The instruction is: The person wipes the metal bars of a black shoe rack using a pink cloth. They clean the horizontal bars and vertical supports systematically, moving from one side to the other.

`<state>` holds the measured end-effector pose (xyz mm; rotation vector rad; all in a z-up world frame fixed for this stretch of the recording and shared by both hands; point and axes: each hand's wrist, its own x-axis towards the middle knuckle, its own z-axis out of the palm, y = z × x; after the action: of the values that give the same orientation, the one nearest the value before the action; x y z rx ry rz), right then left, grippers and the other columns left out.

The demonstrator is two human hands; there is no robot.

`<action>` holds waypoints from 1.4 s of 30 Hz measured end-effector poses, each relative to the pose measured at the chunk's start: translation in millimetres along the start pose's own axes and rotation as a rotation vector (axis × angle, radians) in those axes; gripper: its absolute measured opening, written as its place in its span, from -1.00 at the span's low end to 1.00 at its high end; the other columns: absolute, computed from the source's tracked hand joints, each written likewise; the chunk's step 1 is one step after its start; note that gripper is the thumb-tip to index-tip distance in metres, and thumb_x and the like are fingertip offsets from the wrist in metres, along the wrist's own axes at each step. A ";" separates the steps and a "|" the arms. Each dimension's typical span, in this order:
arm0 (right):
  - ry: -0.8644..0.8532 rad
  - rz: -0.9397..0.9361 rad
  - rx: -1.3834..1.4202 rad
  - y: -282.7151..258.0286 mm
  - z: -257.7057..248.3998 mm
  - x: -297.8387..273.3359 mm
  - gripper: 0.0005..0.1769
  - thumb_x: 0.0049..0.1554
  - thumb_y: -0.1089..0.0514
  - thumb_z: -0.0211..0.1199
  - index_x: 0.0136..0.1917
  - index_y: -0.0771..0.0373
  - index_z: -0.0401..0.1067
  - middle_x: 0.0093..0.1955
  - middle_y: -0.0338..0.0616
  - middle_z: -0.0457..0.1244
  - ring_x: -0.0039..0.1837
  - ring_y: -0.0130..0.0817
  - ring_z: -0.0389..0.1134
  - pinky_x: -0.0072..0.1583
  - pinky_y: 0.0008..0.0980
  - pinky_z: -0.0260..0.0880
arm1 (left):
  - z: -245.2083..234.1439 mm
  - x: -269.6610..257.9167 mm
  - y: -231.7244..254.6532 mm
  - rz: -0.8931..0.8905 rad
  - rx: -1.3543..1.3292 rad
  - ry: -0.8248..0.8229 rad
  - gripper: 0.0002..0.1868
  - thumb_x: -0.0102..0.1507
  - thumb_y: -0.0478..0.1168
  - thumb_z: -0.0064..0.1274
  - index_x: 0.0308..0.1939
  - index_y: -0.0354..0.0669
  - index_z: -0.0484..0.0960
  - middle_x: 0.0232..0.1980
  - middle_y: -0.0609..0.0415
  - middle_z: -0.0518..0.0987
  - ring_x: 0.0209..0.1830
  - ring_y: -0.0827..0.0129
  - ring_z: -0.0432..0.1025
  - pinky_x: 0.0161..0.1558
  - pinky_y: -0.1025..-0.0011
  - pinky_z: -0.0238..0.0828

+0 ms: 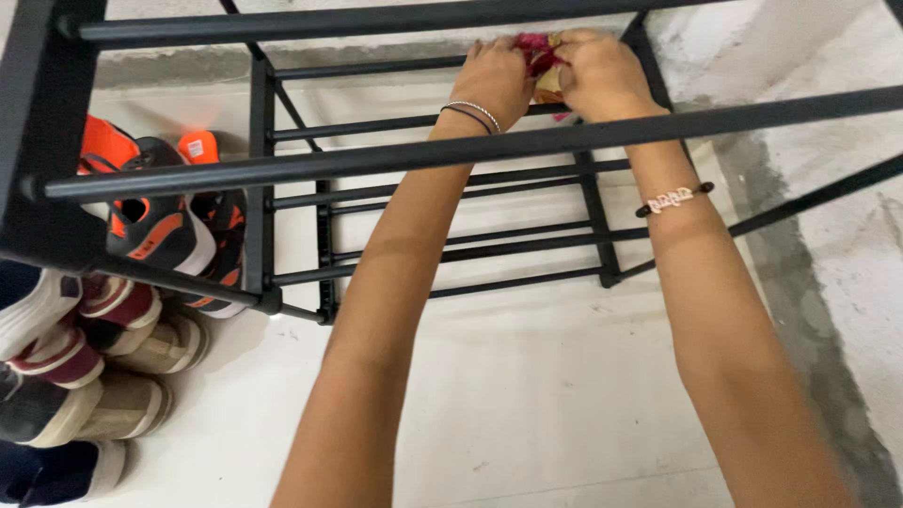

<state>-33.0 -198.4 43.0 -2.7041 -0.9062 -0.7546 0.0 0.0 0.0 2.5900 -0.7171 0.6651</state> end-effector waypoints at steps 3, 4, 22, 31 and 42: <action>0.045 0.025 0.247 -14.2 -37.5 -11.1 -0.85 0.30 0.18 0.28 0.00 0.31 0.59 0.15 0.05 0.41 0.15 0.03 0.46 0.22 -0.16 0.47 | -32.8 -11.3 8.7 0.068 -0.003 -0.020 -0.81 0.25 -0.26 0.10 -0.15 -0.30 0.71 0.05 -0.20 0.63 0.13 -0.03 0.48 0.28 0.11 0.37; -0.071 0.040 0.264 -20.8 -48.4 -13.1 -0.85 0.23 0.18 0.29 0.00 0.27 0.60 0.08 0.04 0.41 0.07 0.02 0.46 0.16 -0.15 0.47 | -46.1 -18.7 9.0 0.072 0.011 -0.041 -0.81 0.22 -0.25 0.11 -0.21 -0.32 0.69 -0.02 -0.21 0.63 0.07 -0.05 0.50 0.18 0.11 0.41; -0.058 0.019 -0.028 -117.6 12.3 5.3 -0.84 0.08 0.23 0.37 -0.03 0.22 0.60 -0.04 0.02 0.40 0.10 0.00 0.36 0.19 0.04 0.32 | -102.4 -107.3 -16.7 0.030 0.058 0.121 -0.70 0.11 -0.23 0.14 -0.10 -0.26 0.63 -0.02 -0.15 0.63 0.01 0.00 0.55 0.03 0.11 0.49; 0.034 -0.146 0.409 -225.2 75.7 73.7 -0.90 -0.01 0.40 0.28 -0.18 0.32 0.51 0.00 0.02 0.38 0.12 0.10 0.34 0.20 -0.03 0.34 | -120.3 -160.7 -85.9 -0.266 0.497 0.041 -0.70 0.17 -0.20 0.04 -0.04 -0.18 0.65 0.01 -0.12 0.64 -0.03 0.05 0.54 0.09 0.00 0.39; 0.168 -0.140 0.137 -178.2 34.2 36.3 -0.92 0.09 0.36 0.27 -0.13 0.27 0.54 -0.10 0.03 0.38 0.04 0.09 0.37 0.14 0.02 0.37 | -62.9 -122.3 -61.7 -0.164 0.283 0.044 -0.85 0.18 -0.25 0.04 -0.25 -0.09 0.71 -0.14 -0.15 0.64 -0.10 -0.02 0.55 -0.07 0.06 0.47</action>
<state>-102.4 -27.0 36.2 -2.4379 -1.0720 -0.8966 -79.9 125.0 -26.6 2.8403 -0.4151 0.8196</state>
